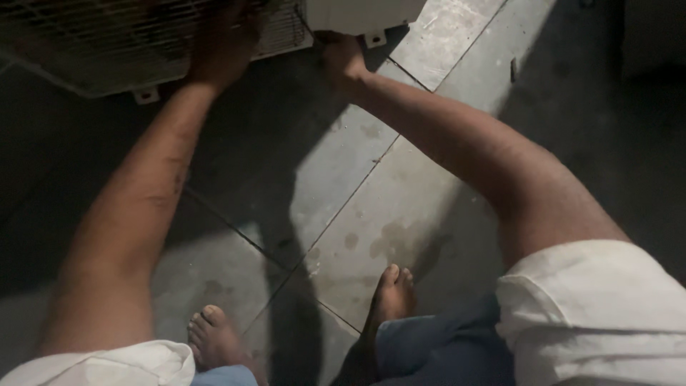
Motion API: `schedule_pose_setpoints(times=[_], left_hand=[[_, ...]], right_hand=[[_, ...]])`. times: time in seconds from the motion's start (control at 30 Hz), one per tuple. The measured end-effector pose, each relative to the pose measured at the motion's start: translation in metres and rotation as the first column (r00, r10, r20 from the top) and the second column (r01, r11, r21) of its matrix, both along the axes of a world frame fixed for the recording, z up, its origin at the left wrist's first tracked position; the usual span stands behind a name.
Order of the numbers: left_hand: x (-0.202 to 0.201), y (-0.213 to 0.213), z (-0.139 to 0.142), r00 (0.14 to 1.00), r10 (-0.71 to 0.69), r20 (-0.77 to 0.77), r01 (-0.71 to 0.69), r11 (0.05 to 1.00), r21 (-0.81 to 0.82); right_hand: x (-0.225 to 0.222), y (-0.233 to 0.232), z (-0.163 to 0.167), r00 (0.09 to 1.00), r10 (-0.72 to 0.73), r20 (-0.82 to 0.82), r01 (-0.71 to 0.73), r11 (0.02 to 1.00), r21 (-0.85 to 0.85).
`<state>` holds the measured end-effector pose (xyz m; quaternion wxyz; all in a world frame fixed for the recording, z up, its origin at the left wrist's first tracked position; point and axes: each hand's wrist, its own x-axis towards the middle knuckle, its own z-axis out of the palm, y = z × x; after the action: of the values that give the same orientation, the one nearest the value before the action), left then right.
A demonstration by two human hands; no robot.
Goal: The person sits on the floor in front of a Voltas air-conditioner outdoor unit and uses a screwdriver to unscrew screws from the fan grille around the unit. They work on screws at different positions around the grille, reposition the grille with a hand, and continue unscrewing more screws.
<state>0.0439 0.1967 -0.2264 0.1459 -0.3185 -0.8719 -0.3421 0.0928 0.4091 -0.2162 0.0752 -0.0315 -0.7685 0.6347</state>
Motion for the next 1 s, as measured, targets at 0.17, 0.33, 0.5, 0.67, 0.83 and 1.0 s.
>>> schedule_pose_setpoints(times=[0.17,0.33,0.5,0.67,0.83,1.0], left_hand=[[0.001,-0.009,-0.009,0.986,0.150,0.074,-0.154,0.987,0.050],[0.003,-0.009,-0.006,0.967,0.243,0.071,-0.245,0.970,0.014],[0.005,-0.010,0.000,0.980,0.184,0.069,-0.186,0.982,0.017],[0.004,-0.011,0.007,0.952,0.256,0.170,-0.253,0.967,-0.039],[0.006,-0.013,0.009,0.940,0.309,0.147,-0.296,0.950,-0.099],[0.010,-0.012,0.010,0.893,0.375,0.248,-0.365,0.927,-0.088]], right_hand=[[0.004,-0.003,0.001,0.988,-0.132,0.079,0.126,0.989,0.080],[0.009,0.000,0.002,0.993,-0.089,0.081,0.087,0.996,0.035],[0.009,0.007,-0.003,0.999,-0.046,-0.028,0.051,0.974,0.222],[0.008,0.005,0.004,0.987,-0.157,-0.031,0.159,0.939,0.305],[0.013,0.001,0.011,0.990,-0.134,0.035,0.116,0.941,0.318],[0.015,-0.001,0.014,0.994,-0.106,-0.019,0.106,0.942,0.320]])
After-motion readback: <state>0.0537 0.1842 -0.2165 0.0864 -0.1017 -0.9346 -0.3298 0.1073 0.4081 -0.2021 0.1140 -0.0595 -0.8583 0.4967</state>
